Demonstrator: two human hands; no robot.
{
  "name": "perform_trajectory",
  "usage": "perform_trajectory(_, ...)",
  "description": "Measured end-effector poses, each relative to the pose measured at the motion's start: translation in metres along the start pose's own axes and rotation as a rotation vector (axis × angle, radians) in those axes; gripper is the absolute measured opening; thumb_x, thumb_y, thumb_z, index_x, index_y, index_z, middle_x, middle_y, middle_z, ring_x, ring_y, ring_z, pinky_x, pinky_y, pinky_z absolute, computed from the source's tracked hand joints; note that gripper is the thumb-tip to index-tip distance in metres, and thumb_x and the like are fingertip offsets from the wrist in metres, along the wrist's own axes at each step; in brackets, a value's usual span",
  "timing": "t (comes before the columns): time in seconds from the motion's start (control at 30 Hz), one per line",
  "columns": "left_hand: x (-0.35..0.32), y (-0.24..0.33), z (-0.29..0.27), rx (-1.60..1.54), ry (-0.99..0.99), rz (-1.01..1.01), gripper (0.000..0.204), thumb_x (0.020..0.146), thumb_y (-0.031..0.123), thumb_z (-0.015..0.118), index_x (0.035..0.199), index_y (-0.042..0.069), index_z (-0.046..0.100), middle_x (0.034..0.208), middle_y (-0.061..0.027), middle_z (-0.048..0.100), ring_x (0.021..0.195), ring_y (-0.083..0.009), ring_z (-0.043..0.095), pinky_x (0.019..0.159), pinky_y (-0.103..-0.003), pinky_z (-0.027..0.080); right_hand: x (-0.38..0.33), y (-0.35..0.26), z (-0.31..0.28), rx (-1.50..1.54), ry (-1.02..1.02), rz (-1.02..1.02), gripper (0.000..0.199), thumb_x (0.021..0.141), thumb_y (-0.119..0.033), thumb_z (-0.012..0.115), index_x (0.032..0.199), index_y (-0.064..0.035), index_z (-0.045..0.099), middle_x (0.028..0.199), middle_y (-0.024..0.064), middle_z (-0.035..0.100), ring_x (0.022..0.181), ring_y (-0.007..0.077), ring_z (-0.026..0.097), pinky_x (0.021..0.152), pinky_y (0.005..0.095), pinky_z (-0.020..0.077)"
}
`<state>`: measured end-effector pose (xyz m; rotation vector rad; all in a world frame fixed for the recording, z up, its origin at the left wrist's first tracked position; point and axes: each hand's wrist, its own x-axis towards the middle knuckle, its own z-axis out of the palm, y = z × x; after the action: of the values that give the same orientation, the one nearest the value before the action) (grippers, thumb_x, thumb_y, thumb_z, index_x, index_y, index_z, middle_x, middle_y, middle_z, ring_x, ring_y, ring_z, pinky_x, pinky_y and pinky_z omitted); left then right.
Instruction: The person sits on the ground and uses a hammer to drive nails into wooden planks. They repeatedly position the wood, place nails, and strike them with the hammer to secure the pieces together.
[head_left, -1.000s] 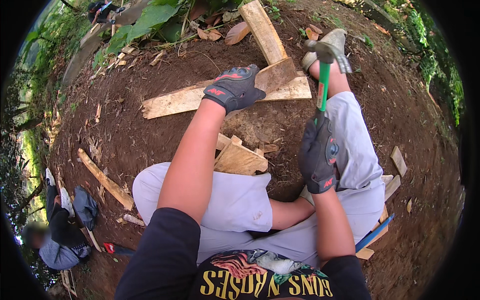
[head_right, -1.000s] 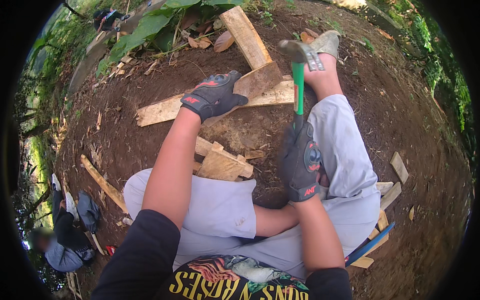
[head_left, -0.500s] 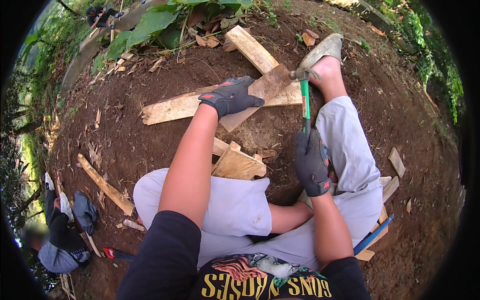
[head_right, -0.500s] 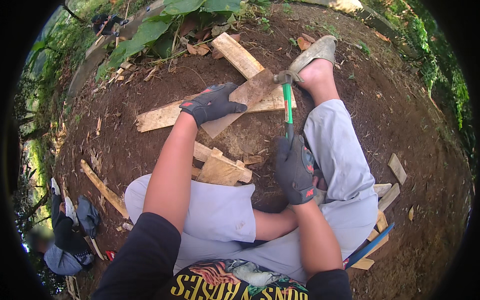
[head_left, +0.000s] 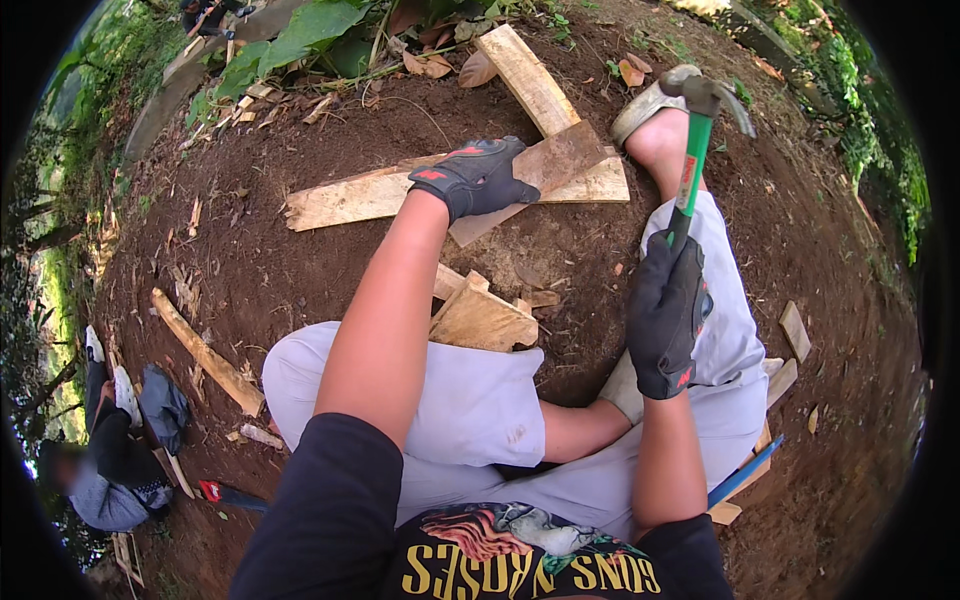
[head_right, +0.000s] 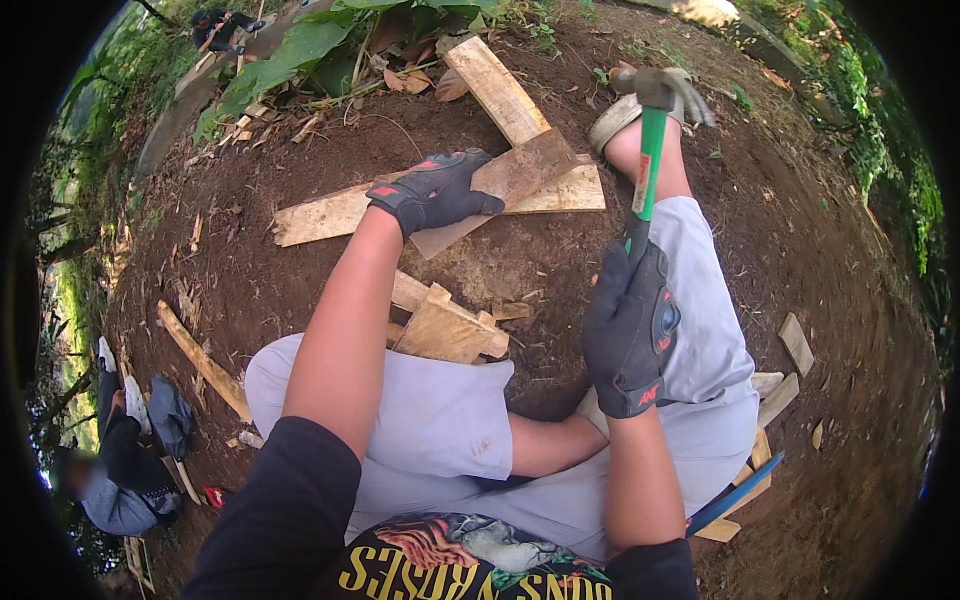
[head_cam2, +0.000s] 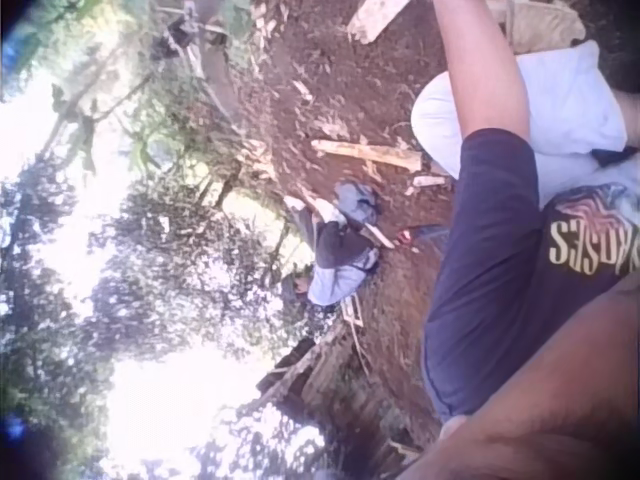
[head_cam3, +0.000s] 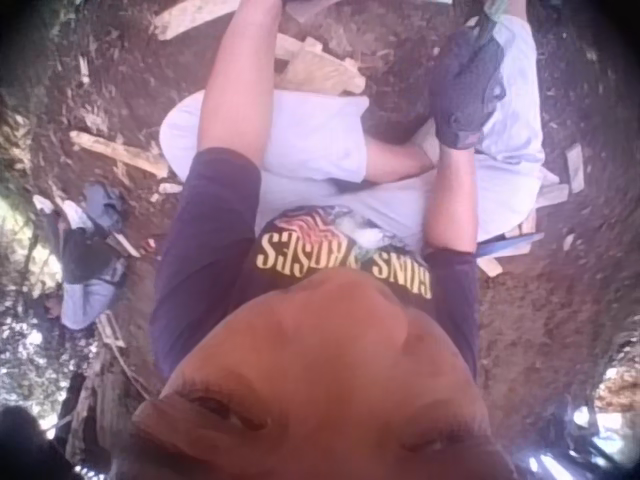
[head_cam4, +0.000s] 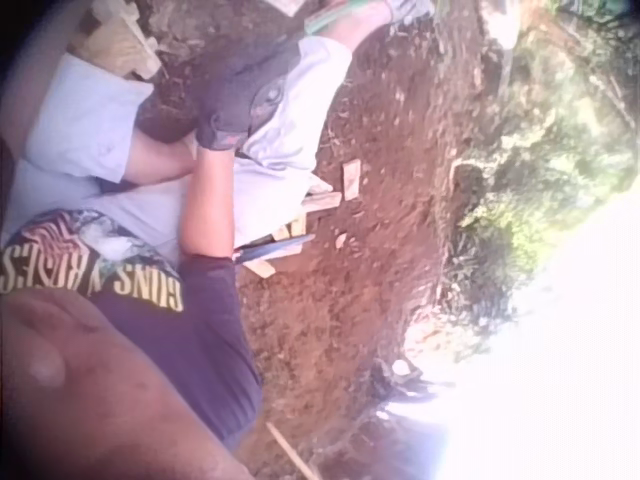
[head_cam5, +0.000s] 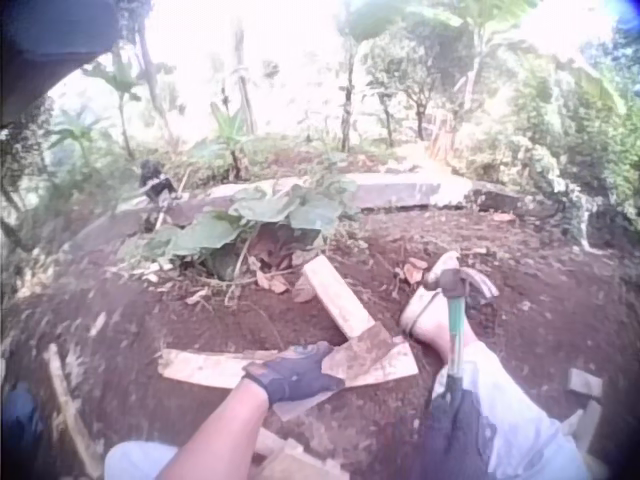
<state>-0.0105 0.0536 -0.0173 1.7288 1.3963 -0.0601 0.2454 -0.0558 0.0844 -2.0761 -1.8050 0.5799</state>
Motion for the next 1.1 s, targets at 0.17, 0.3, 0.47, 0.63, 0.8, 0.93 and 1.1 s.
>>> perform_trajectory(0.17, -0.001, 0.009, 0.0, 0.002, -0.016, 0.02, 0.091, 0.093, 0.064, 0.071, 0.159, 0.005, 0.05, 0.152, -0.0263, 0.061, 0.142, -0.043, 0.058, 0.118, -0.05, 0.048, -0.006, 0.023, 0.022, -0.132, 0.021, -0.156, 0.034, 0.115, -0.03, 0.051, 0.123, 0.0002, 0.065, 0.09, 0.0273, 0.067, 0.082, 0.0435, 0.068, 0.072, 0.0539, 0.0506)
perform_trajectory(0.3, 0.002, 0.0, -0.003, -0.048, -0.059, -0.014, 0.09, 0.093, 0.064, 0.071, 0.159, 0.005, 0.05, 0.152, -0.0255, 0.061, 0.142, -0.0423, 0.058, 0.117, -0.05, 0.048, -0.014, 0.017, 0.026, -0.163, -0.151, -0.081, 0.034, 0.115, -0.028, 0.05, 0.126, 0.0006, 0.066, 0.097, 0.0256, 0.069, 0.085, 0.0424, 0.069, 0.075, 0.0546, 0.0511)
perform_trajectory(0.47, 0.001, -0.002, 0.008, -0.021, -0.008, 0.006, 0.09, 0.093, 0.063, 0.071, 0.159, 0.006, 0.05, 0.15, -0.0249, 0.063, 0.139, -0.0412, 0.062, 0.115, -0.05, 0.049, -0.001, -0.004, -0.002, 0.014, 0.14, -0.217, 0.031, 0.114, -0.024, 0.052, 0.123, 0.0023, 0.066, 0.094, 0.0241, 0.068, 0.083, 0.0441, 0.068, 0.074, 0.0537, 0.0512)
perform_trajectory(0.63, 0.01, -0.007, 0.01, -0.036, 0.007, -0.002, 0.089, 0.091, 0.066, 0.07, 0.154, 0.005, 0.053, 0.153, -0.0234, 0.061, 0.142, -0.0399, 0.06, 0.117, -0.049, 0.05, -0.01, 0.025, 0.038, -0.238, -0.196, -0.123, 0.029, 0.113, -0.026, 0.053, 0.115, -0.0004, 0.067, 0.088, 0.0255, 0.068, 0.075, 0.045, 0.067, 0.066, 0.0562, 0.0495)
perform_trajectory(0.8, 0.004, -0.004, 0.005, -0.014, -0.036, -0.009, 0.091, 0.092, 0.066, 0.07, 0.157, 0.005, 0.053, 0.15, -0.0245, 0.064, 0.137, -0.0399, 0.064, 0.115, -0.049, 0.05, -0.002, -0.007, 0.003, -0.129, -0.108, -0.054, 0.035, 0.114, -0.031, 0.05, 0.122, -0.0012, 0.067, 0.092, 0.0269, 0.069, 0.082, 0.0468, 0.069, 0.073, 0.0581, 0.0512)
perform_trajectory(0.93, -0.004, 0.026, -0.002, -0.042, -0.136, -0.122, 0.096, 0.086, 0.072, 0.072, 0.153, 0.004, 0.058, 0.145, -0.0234, 0.068, 0.131, -0.0397, 0.068, 0.113, -0.049, 0.052, 0.002, 0.008, 0.011, -0.121, 0.035, -0.208, 0.035, 0.114, -0.032, 0.051, 0.12, -0.0017, 0.067, 0.086, 0.026, 0.069, 0.081, 0.0466, 0.069, 0.073, 0.0578, 0.0521)
perform_trajectory(1.1, -0.013, 0.044, 0.006, 0.144, -0.095, -0.184, 0.095, 0.078, 0.071, 0.076, 0.144, 0.005, 0.065, 0.138, -0.0209, 0.072, 0.127, -0.036, 0.071, 0.109, -0.046, 0.056, 0.001, 0.029, 0.019, -0.287, -0.23, -0.167, 0.034, 0.112, -0.033, 0.054, 0.119, -0.0039, 0.069, 0.084, 0.0242, 0.07, 0.076, 0.0435, 0.07, 0.069, 0.0569, 0.0529)
